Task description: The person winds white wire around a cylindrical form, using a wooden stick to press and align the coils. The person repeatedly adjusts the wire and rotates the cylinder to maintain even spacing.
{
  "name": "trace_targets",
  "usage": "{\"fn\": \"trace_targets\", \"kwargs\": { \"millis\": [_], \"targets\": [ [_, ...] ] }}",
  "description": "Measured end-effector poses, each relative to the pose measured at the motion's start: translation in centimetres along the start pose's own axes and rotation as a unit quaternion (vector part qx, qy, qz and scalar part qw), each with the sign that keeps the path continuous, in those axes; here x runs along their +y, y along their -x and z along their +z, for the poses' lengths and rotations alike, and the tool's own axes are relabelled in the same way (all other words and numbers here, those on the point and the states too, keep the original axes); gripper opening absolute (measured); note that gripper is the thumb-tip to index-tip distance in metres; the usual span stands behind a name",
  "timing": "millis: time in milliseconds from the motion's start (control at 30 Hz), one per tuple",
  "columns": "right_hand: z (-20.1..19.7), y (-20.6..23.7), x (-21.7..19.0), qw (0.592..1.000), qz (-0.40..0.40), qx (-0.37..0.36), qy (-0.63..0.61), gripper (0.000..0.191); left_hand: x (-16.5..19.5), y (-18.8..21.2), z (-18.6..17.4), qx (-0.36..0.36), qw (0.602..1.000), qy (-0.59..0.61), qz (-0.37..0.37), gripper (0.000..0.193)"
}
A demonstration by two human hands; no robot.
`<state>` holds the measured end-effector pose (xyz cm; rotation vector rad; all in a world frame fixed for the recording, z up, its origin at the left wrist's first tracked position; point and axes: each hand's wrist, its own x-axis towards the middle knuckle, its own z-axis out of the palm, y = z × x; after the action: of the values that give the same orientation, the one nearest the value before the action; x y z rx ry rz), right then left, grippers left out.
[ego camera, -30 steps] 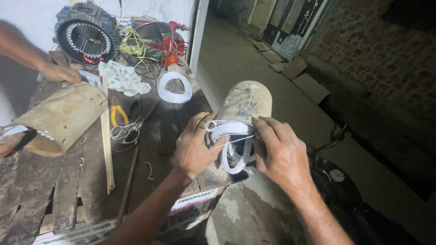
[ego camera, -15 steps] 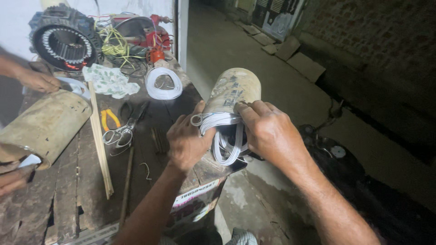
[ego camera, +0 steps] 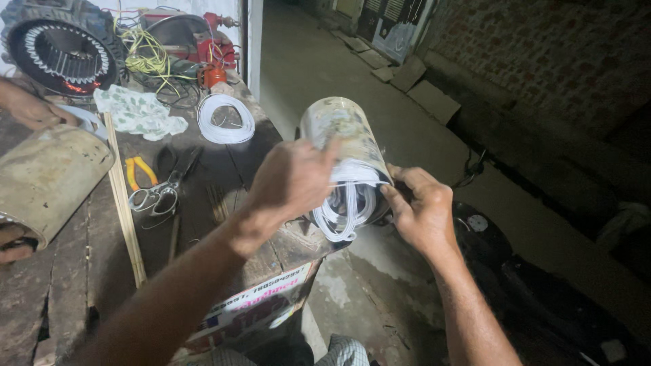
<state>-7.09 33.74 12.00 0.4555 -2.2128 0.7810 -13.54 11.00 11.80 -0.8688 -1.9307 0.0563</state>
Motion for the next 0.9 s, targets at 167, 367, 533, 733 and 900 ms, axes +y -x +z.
{"fn": "trace_targets", "kwargs": {
  "millis": [167, 367, 533, 733, 900],
  "targets": [
    [1.4, 2.1, 4.3, 0.988, 0.135, 0.022, -0.071, 0.026, 1.5, -3.1, -1.1, 0.073, 0.990, -0.051, 0.113, 0.034],
    [1.8, 4.3, 8.7, 0.993, -0.038, 0.078, 0.079, 0.031, 5.3, -6.6, -0.4, -0.062, 0.984, -0.073, 0.153, 0.008],
    [1.3, 3.7, 10.3, 0.998, 0.002, 0.041, 0.052, 0.032, 7.2, -9.3, 0.3, 0.046, 0.986, -0.041, 0.153, 0.012],
    [0.3, 4.0, 9.9, 0.985, 0.038, 0.168, -0.014, 0.058, 6.6, -10.7, -0.8, -0.155, 0.970, 0.011, 0.187, 0.060],
    [0.4, 6.6, 9.6, 0.978, -0.085, 0.190, -0.018, 0.029, -2.3, -10.0, 0.2, -0.211, 0.846, 0.489, -0.011, 0.054]
  ]
}}
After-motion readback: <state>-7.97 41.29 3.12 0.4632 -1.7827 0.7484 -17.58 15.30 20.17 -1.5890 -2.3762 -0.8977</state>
